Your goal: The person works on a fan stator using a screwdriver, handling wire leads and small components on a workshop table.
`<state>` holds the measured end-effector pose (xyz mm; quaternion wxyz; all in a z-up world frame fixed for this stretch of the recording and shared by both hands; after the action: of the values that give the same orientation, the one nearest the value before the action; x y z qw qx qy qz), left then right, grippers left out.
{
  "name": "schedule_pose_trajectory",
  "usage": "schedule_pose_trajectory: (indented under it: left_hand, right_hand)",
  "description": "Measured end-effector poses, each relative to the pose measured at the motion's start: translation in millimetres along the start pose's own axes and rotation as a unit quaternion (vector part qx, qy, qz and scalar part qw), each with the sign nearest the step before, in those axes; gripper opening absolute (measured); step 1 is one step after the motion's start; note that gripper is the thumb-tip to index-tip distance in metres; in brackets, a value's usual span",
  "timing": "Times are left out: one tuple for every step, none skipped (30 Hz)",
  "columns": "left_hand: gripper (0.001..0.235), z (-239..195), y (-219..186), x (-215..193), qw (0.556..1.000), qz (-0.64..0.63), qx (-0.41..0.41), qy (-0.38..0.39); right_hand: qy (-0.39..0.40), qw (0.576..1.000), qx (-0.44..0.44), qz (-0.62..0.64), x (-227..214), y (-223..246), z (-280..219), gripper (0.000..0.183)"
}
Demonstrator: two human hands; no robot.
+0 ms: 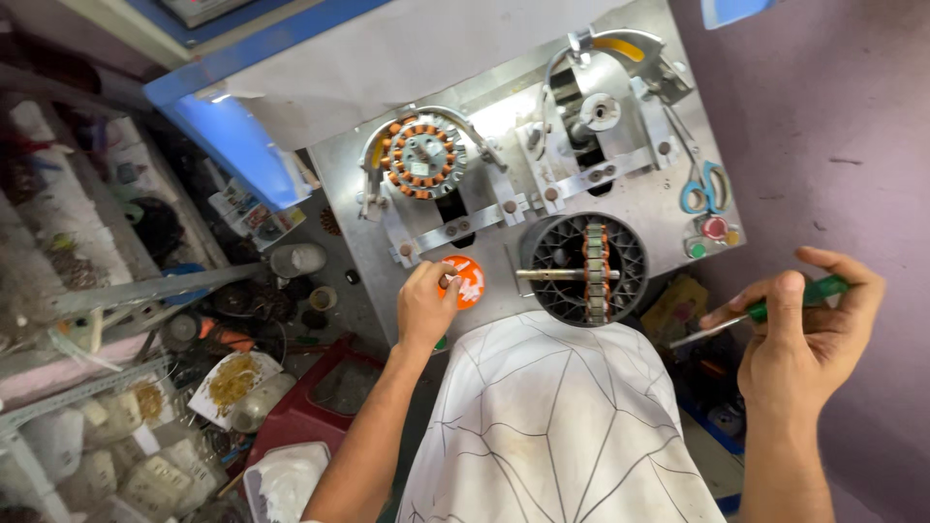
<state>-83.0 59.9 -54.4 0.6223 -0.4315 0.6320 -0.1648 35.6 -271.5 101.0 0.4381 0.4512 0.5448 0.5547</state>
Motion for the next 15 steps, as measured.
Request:
schedule_pose_trajectory:
  left_hand:
    - [0.016, -5.1, 16.8, -1.0, 0.999, 0.033, -0.004, -0.001]
    - [0.017, -11.1, 30.8, -1.5, 1.0, 0.028, -0.014, 0.001]
    - [0.018, -15.5, 39.7, 2.0, 0.999, 0.023, -0.024, 0.002]
    - [0.019, -17.5, 44.1, 8.3, 0.999, 0.012, -0.031, 0.007]
    - [0.019, -19.0, 48.1, 10.3, 0.999, 0.013, -0.034, 0.002]
    - [0.018, -18.4, 50.0, 13.5, 0.999, 0.012, -0.033, 0.0]
    - [0.018, -18.7, 51.1, 15.2, 0.999, 0.011, -0.033, -0.002]
    - [0.017, -18.1, 50.9, 16.8, 1.0, 0.015, -0.027, -0.006]
    - [0.015, -17.8, 50.3, 18.2, 1.0, 0.019, -0.021, -0.009]
    - [0.014, -16.9, 50.1, 19.5, 1.0, 0.021, -0.013, -0.011]
    - [0.012, -16.3, 50.4, 20.3, 0.999, 0.031, -0.003, -0.011]
    - [0.01, -15.4, 50.3, 21.4, 0.999, 0.04, 0.009, -0.01]
    - [0.01, -14.8, 49.8, 22.5, 0.998, 0.05, 0.021, -0.009]
    - [0.01, -14.2, 49.4, 23.0, 0.998, 0.059, 0.026, -0.005]
    - [0.01, -13.4, 48.7, 22.6, 0.997, 0.069, 0.032, -0.002]
  right_hand:
    - [0.01, 0.999, 0.046, 0.012, 1.3, -8.3, -0.2, 0.021]
    - [0.027, 0.997, 0.071, -0.014, 4.8, -15.5, -2.4, 0.021]
    - [0.045, 0.994, 0.095, -0.04, 9.1, -22.5, -5.6, 0.021]
    - [0.058, 0.989, 0.117, -0.072, 10.6, -27.1, -9.2, 0.023]
    - [0.067, 0.988, 0.126, -0.061, 13.5, -32.5, -11.9, 0.023]
    - [0.072, 0.987, 0.135, -0.052, 15.9, -36.9, -14.7, 0.023]
    - [0.077, 0.986, 0.143, -0.044, 18.1, -40.9, -15.2, 0.023]
    - [0.082, 0.985, 0.144, -0.043, 19.9, -43.1, -15.0, 0.023]
    - [0.086, 0.985, 0.146, -0.042, 22.1, -44.6, -14.6, 0.024]
    - [0.087, 0.984, 0.146, -0.042, 23.4, -44.8, -15.1, 0.024]
    - [0.091, 0.984, 0.148, -0.049, 24.4, -44.4, -14.6, 0.024]
    - [0.093, 0.983, 0.149, -0.056, 25.2, -43.5, -13.9, 0.024]
    - [0.095, 0.982, 0.15, -0.063, 25.7, -42.1, -13.3, 0.024]
    - [0.093, 0.982, 0.148, -0.064, 25.7, -40.2, -13.2, 0.024]
    - [0.092, 0.983, 0.147, -0.066, 25.4, -38.3, -13.1, 0.023]
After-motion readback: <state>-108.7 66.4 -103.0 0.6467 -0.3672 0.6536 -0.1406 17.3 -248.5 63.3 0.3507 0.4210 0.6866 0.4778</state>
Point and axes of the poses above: each hand's wrist, its own z-axis towards the middle knuckle, its own x-axis out of the palm, y = z × x, the point moved 2 cm from there along z, towards the middle knuckle, and after that the axes turned 12 degrees about y, right-handed, at the moved point
